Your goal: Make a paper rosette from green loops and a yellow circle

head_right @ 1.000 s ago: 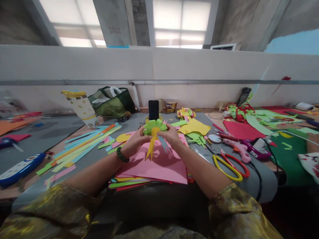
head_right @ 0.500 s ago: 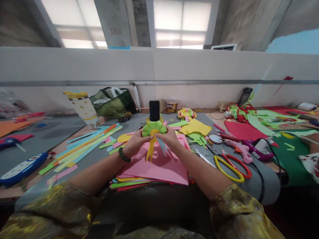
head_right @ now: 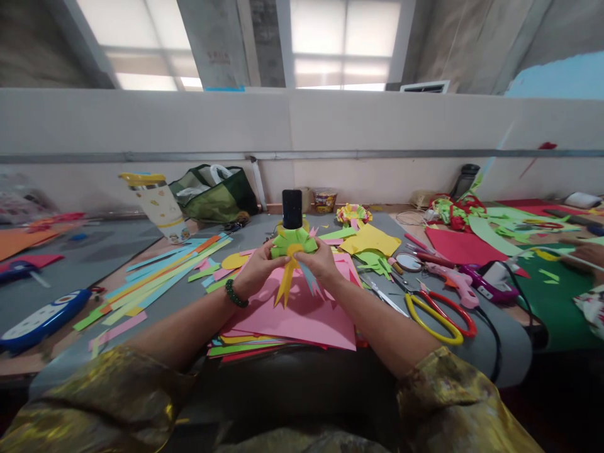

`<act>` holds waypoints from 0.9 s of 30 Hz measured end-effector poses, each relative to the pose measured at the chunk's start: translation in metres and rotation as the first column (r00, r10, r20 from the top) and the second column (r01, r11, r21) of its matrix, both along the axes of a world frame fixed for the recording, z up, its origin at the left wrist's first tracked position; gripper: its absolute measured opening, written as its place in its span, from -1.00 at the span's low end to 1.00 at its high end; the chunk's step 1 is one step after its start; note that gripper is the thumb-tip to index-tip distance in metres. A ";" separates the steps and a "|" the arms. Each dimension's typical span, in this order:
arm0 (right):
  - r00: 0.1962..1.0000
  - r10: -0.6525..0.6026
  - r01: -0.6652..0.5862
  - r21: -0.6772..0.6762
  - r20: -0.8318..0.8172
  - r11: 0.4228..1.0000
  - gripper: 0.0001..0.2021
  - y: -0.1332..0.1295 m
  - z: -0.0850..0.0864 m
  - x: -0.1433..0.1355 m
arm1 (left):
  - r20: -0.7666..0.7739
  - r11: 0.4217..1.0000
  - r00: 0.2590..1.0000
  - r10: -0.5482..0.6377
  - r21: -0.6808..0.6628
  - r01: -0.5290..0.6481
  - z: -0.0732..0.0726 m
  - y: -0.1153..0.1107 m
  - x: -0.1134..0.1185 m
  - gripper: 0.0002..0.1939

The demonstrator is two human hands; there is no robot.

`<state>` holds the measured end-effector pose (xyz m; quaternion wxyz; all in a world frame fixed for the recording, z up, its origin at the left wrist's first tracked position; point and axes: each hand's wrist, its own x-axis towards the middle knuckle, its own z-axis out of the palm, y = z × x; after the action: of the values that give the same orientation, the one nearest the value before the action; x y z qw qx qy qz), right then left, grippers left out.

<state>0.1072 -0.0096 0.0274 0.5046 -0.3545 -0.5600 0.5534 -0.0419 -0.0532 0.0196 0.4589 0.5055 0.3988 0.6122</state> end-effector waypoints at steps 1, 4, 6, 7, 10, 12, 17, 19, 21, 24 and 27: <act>1.000 0.000 0.000 -0.002 -0.002 1.000 -0.66 0.000 0.000 0.000 | -0.002 1.000 1.000 0.000 -0.007 0.000 0.001 0.000 0.000 -0.56; 1.000 0.016 -0.016 -0.007 -0.005 1.000 -0.66 0.001 -0.001 -0.001 | -0.001 1.000 1.000 0.000 -0.023 0.000 0.002 -0.002 0.002 -0.57; 0.999 0.045 -0.045 -0.012 -0.005 0.999 -0.66 0.000 -0.001 -0.001 | 0.003 1.000 1.000 0.005 -0.024 -0.004 0.003 -0.002 0.003 -0.56; 0.998 0.064 -0.064 -0.015 -0.003 0.998 -0.66 0.000 -0.001 -0.001 | 0.007 1.000 1.000 0.010 -0.024 -0.009 0.003 -0.002 0.002 -0.55; 0.992 0.125 -0.125 -0.035 0.013 0.992 -0.67 0.001 0.001 0.003 | 0.034 0.999 0.999 0.041 -0.028 -0.040 0.004 -0.001 0.000 -0.55; 0.986 0.164 -0.162 -0.054 0.032 0.985 -0.67 0.004 0.001 0.005 | 0.062 0.997 0.996 0.067 -0.036 -0.065 0.005 0.000 -0.003 -0.53; 0.975 0.212 -0.208 -0.063 0.067 0.976 -0.67 0.009 -0.003 0.007 | 0.108 0.990 0.990 0.089 -0.119 -0.076 0.009 -0.001 -0.008 -0.52; 0.973 0.216 -0.212 -0.059 0.076 0.976 -0.68 0.009 -0.004 0.007 | 0.115 0.982 0.990 0.082 -0.177 -0.060 0.010 -0.002 -0.009 -0.54; 0.971 0.225 -0.221 -0.057 0.085 0.974 -0.67 0.008 -0.003 0.007 | 0.121 0.973 0.990 0.073 -0.227 -0.044 0.010 -0.001 -0.010 -0.56; 0.969 0.231 -0.227 -0.056 0.085 0.972 -0.65 0.005 -0.002 0.007 | 0.130 0.963 0.989 0.076 -0.267 -0.039 0.008 0.000 -0.010 -0.62; 0.968 0.241 -0.236 -0.064 0.076 0.970 -0.64 0.003 0.000 0.006 | 0.141 0.962 0.985 0.103 -0.267 -0.062 0.007 0.002 -0.008 -0.67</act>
<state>0.1137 -0.0063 0.0272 0.4009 -0.3207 -0.6038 0.6098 -0.0497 -0.0513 0.0266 0.5249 0.3747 0.4605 0.6099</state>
